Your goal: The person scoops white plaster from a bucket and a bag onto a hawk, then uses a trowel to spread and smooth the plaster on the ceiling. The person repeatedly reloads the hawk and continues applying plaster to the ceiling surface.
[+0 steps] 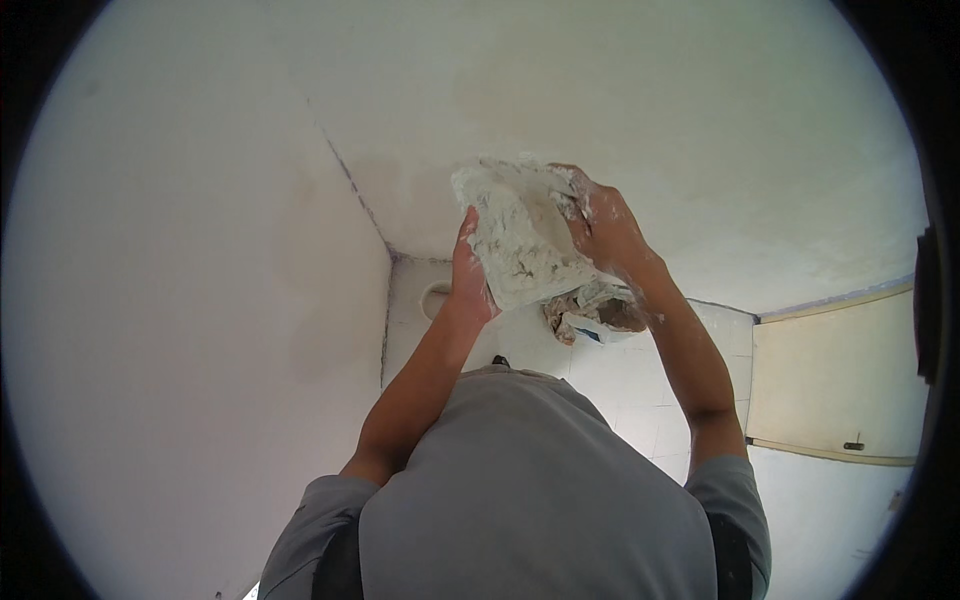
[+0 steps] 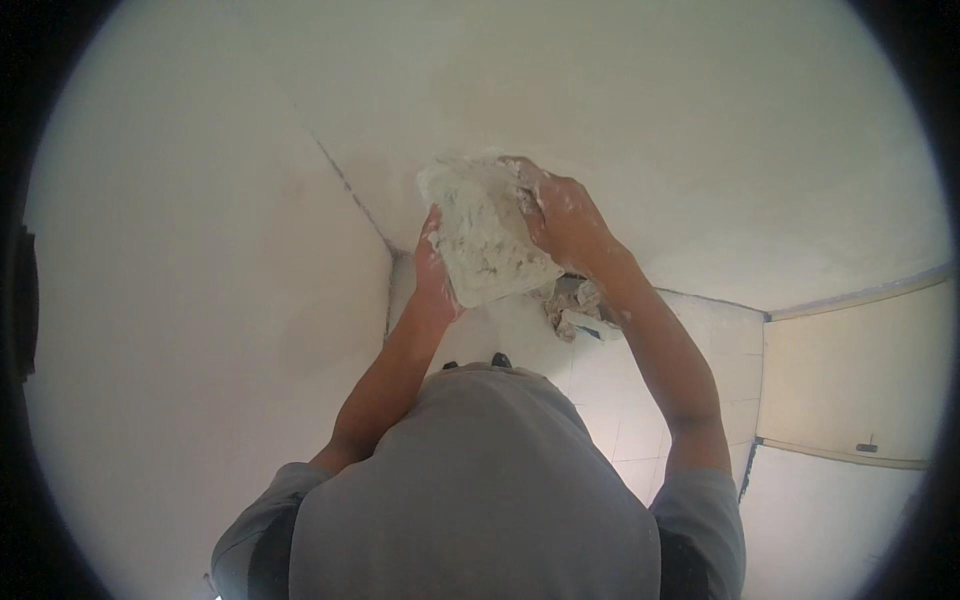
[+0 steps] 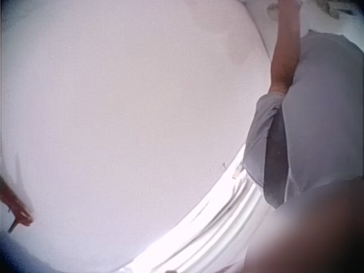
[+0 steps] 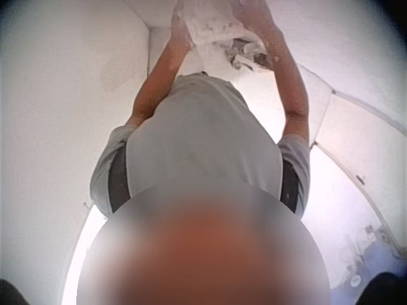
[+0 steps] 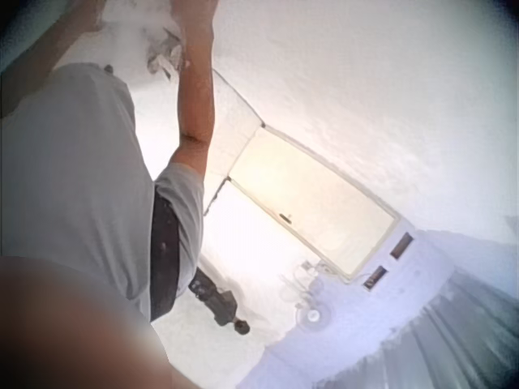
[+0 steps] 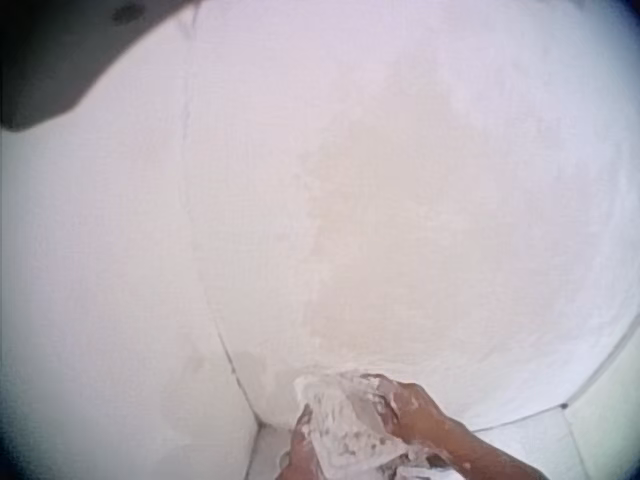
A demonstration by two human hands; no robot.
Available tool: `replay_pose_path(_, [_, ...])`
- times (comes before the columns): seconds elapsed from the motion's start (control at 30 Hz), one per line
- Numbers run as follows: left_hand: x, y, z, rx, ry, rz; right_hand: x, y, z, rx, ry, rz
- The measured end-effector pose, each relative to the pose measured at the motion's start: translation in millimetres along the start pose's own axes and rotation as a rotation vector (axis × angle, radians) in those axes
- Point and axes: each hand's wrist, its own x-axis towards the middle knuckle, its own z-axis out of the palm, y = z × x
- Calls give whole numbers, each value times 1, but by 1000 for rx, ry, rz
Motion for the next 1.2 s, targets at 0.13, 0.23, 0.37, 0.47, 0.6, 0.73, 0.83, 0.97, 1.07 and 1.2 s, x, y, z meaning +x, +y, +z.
replay_pose_path(0.13, [-2, 2, 5, 50, 57, 39, -26, -2, -6, -34, -3, 16])
replay_pose_path(0.23, [-8, 0, 15, 75, 132, 65, -50, 3, -10, -90, 100, 108])
replay_pose_path(0.37, [-3, 3, 9, 71, 123, 135, -45, -13, -26, -11, 82, 1])
replay_pose_path(0.47, [2, 2, 3, 38, 62, 177, -50, -20, -23, -58, 116, -19])
replay_pose_path(0.6, [11, -1, -7, -2, 72, 223, -52, -9, -7, -29, 291, 11])
replay_pose_path(0.73, [15, 0, -18, -24, 50, 209, -51, -7, 8, 23, 381, -11])
replay_pose_path(0.83, [16, 1, -18, -8, 71, 226, -51, -6, 15, 37, 353, 28])
replay_pose_path(0.97, [13, 1, -8, -22, 121, 239, -59, -11, 29, -45, 354, 0])
replay_pose_path(1.07, [10, 0, 4, -23, 151, 230, -55, -13, 34, -46, 325, 3])
replay_pose_path(1.2, [8, 1, 10, 21, 114, 241, -42, -10, 53, -26, 270, 31])
